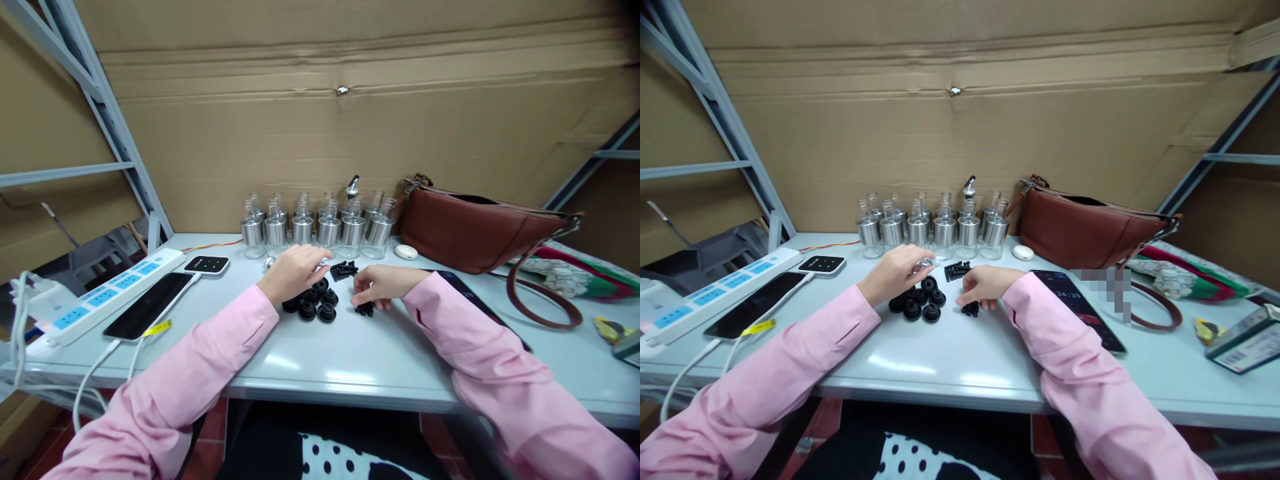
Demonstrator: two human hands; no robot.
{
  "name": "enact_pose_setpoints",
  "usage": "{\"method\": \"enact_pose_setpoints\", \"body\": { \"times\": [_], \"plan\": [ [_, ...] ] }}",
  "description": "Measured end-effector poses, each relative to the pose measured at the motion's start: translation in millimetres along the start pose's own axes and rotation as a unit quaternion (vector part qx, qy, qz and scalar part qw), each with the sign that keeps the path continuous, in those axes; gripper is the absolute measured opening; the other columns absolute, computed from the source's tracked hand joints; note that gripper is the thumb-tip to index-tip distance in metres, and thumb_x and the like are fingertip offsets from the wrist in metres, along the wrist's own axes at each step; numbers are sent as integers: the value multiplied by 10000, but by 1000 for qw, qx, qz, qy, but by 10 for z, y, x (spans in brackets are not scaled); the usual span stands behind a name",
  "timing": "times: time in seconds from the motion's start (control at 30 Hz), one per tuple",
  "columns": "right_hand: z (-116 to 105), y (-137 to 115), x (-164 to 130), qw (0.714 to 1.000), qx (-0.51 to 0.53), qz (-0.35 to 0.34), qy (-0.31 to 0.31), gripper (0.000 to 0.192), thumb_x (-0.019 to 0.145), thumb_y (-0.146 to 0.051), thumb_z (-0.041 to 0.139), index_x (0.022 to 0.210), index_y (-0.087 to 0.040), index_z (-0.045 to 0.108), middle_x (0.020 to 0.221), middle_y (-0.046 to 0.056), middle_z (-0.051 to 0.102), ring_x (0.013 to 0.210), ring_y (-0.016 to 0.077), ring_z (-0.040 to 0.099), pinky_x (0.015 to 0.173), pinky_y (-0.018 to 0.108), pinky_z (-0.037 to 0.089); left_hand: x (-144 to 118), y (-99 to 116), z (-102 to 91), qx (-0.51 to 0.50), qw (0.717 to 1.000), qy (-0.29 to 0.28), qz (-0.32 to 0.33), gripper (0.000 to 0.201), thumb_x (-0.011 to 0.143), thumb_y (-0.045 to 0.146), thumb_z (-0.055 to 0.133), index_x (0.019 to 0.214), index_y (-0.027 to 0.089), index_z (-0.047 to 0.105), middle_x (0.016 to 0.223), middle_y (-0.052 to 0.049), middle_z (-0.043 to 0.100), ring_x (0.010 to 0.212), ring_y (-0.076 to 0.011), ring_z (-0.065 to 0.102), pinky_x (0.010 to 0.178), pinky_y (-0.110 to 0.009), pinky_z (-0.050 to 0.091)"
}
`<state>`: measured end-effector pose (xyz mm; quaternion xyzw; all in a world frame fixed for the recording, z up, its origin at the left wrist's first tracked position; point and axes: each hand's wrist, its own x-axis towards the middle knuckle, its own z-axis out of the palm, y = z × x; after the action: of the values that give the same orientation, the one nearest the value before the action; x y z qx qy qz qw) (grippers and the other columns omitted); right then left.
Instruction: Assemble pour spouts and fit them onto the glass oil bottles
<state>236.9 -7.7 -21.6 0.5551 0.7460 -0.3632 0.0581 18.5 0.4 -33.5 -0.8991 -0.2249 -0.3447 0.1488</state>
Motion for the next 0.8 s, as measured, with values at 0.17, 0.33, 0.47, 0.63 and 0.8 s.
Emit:
{"method": "enact_pose_setpoints", "body": {
  "times": [0.17,0.33,0.47,0.63,0.8],
  "plan": [
    [8,27,17,1000,17,-17,-2,499,502,-551,726,734,-156,529,648,8,586,488,101,535,443,226,458,-8,1,-1,0,1000,2,0,134,894,238,472,944,142,551,789,-27,653,687,-145,596,669,-277,454],
    [-19,37,-5,999,39,0,1,483,527,-579,714,689,-159,538,547,0,580,484,120,576,483,234,484,-7,11,-18,-1,1000,-7,-3,154,910,246,440,926,144,554,803,-35,653,722,-151,600,672,-276,443],
    [-27,31,-20,998,70,-1,7,470,542,-572,716,672,-158,537,557,9,595,497,144,613,502,249,498,1,23,-37,-2,1000,-16,-7,189,928,259,412,895,143,556,835,-43,659,765,-158,606,679,-277,430],
    [-21,35,-11,996,89,-12,10,435,560,-536,716,667,-155,535,558,-4,580,438,109,569,476,238,488,6,28,-38,13,1000,-16,-4,238,948,299,372,906,148,551,845,-37,672,768,-153,622,680,-278,418],
    [-48,4,-1,990,54,-85,101,402,673,-533,619,627,-138,555,561,0,562,441,70,495,429,202,408,-4,42,-47,23,999,30,-11,348,974,340,249,859,154,520,742,-30,671,643,-141,614,712,-306,445]
  ]
}}
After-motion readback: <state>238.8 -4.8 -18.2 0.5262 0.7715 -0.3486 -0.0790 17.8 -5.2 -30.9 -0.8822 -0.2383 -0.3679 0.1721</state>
